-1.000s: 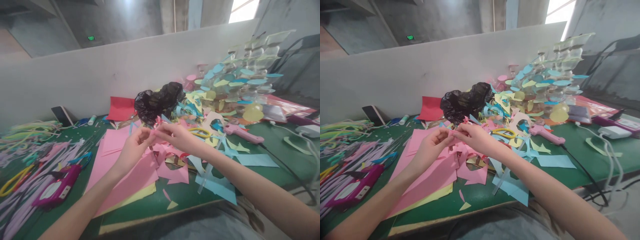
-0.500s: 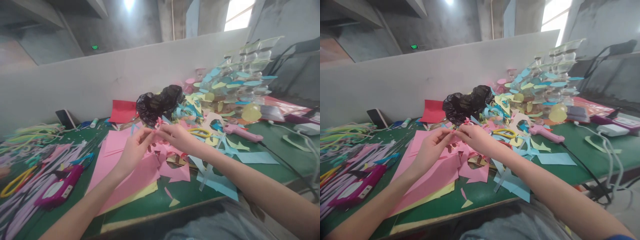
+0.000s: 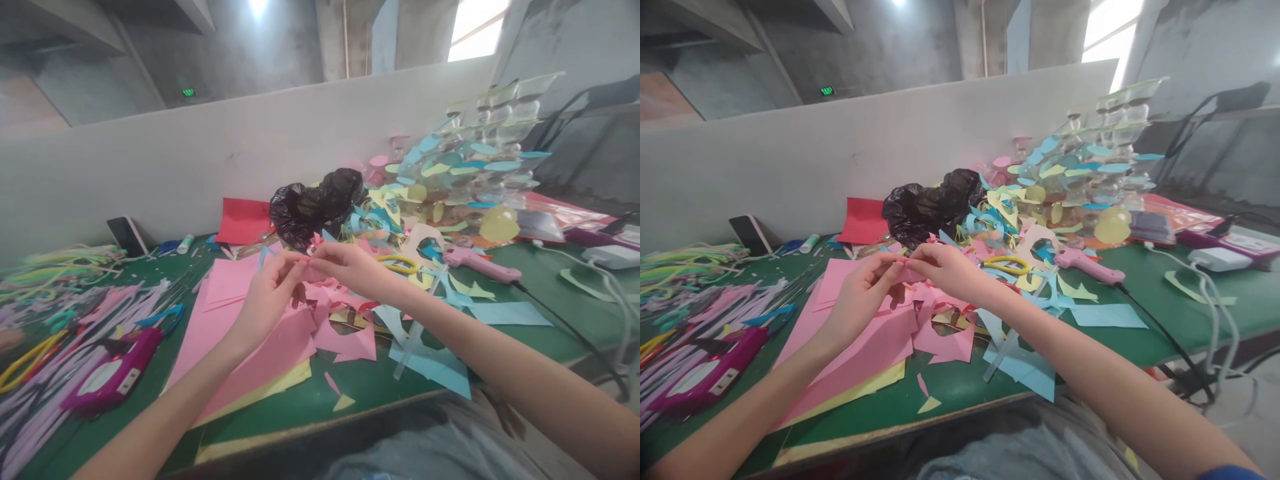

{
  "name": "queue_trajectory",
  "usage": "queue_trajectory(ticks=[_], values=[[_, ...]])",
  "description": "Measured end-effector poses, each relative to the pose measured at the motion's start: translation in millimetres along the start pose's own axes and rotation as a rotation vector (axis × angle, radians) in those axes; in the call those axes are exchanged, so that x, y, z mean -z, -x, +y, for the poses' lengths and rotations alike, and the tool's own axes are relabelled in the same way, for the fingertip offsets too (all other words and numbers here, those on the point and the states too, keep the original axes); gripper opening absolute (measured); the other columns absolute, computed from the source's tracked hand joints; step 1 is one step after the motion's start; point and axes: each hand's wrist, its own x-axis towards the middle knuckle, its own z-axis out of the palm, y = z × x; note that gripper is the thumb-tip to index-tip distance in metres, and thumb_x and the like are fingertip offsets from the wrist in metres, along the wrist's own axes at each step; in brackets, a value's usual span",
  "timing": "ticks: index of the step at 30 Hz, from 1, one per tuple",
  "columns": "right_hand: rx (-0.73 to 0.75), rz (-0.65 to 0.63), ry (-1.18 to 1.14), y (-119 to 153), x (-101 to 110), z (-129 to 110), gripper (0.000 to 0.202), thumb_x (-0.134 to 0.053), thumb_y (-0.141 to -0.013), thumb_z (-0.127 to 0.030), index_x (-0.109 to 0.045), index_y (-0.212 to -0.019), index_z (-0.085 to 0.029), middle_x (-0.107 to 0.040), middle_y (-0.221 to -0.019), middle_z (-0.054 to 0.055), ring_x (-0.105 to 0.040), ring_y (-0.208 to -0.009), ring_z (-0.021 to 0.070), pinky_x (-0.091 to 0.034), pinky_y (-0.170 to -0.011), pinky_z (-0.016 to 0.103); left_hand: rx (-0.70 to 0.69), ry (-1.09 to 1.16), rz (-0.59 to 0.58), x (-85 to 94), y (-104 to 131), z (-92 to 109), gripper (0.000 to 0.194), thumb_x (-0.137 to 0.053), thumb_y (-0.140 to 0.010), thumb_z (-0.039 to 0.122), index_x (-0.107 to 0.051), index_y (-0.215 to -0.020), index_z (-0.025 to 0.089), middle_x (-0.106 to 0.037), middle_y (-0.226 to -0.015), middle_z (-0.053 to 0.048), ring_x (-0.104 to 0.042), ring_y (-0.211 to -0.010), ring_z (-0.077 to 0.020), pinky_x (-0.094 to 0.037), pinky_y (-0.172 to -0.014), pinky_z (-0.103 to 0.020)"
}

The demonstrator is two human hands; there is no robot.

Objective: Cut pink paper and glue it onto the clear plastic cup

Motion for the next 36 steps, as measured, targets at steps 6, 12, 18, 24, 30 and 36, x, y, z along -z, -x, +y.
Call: queue_trajectory(ticks=[6,12,18,24,30,36], values=[[-0.031,-0.016,-0.059,-2.2,0.5,2.3,0.017,-0.054,-0.092,-0.032,-0.061,-0.085,-0.018,-0.059,-0.080,0.000,-0.051,-0.070,0.0130,-0.039,-0.065,0.028,0.018,0.050,-0.039,1.5,-1.3,-3.0,0.027,-0.056,-0.093,0.047,-0.059,-0.096,0.020,-0.060,-0.069,0.003,-0.059,-0.055,-0.0113,-0.048,-0.051,-0.024],[-0.010,-0.027,-0.020,-0.4,1.0,4.0,0.017,-0.056,-0.091,-0.035,-0.062,-0.092,-0.019,-0.059,-0.081,0.000,-0.051,-0.071,0.0130,-0.039,-0.062,0.027,-0.020,-0.023,-0.013,2.0,-1.5,-3.7,0.029,-0.052,-0.094,0.050,-0.060,-0.096,0.021,-0.060,-0.082,0.002,-0.062,-0.067,-0.0115,-0.051,-0.063,-0.026],[0.038,-0.001,0.067,0.3,-3.7,7.3,0.027,-0.054,-0.092,-0.043,-0.060,-0.082,-0.019,-0.052,-0.074,-0.002,-0.045,-0.066,0.0116,-0.034,-0.058,0.026,-0.038,-0.071,-0.007,2.5,-1.0,-3.8,0.027,-0.050,-0.096,0.046,-0.059,-0.092,0.022,-0.060,-0.078,0.003,-0.060,-0.066,-0.0114,-0.050,-0.067,-0.026],[0.073,-0.022,0.061,-0.4,-4.6,8.4,0.027,-0.047,-0.096,-0.039,-0.054,-0.079,-0.020,-0.047,-0.070,-0.004,-0.041,-0.063,0.0104,-0.032,-0.059,0.026,-0.048,-0.096,-0.013,2.7,2.6,-1.6,0.028,-0.048,-0.097,0.047,-0.058,-0.092,0.022,-0.061,-0.074,0.003,-0.060,-0.064,-0.0123,-0.049,-0.066,-0.028],[0.093,-0.032,0.069,0.5,-3.6,6.5,0.028,-0.043,-0.097,-0.036,-0.047,-0.074,-0.020,-0.044,-0.070,-0.004,-0.039,-0.063,0.0104,-0.031,-0.060,0.026,-0.065,-0.165,0.004,2.4,4.6,-2.1,0.030,-0.045,-0.098,0.048,-0.058,-0.092,0.022,-0.060,-0.069,0.003,-0.059,-0.064,-0.0131,-0.046,-0.064,-0.027],[0.087,-0.025,0.091,0.9,-4.4,5.1,0.028,-0.043,-0.097,-0.038,-0.049,-0.076,-0.020,-0.044,-0.071,-0.004,-0.040,-0.064,0.0110,-0.031,-0.060,0.026,-0.085,-0.168,-0.001,2.2,4.8,-4.0,0.029,-0.044,-0.098,0.047,-0.057,-0.092,0.022,-0.059,-0.070,0.003,-0.059,-0.064,-0.0131,-0.046,-0.065,-0.027]])
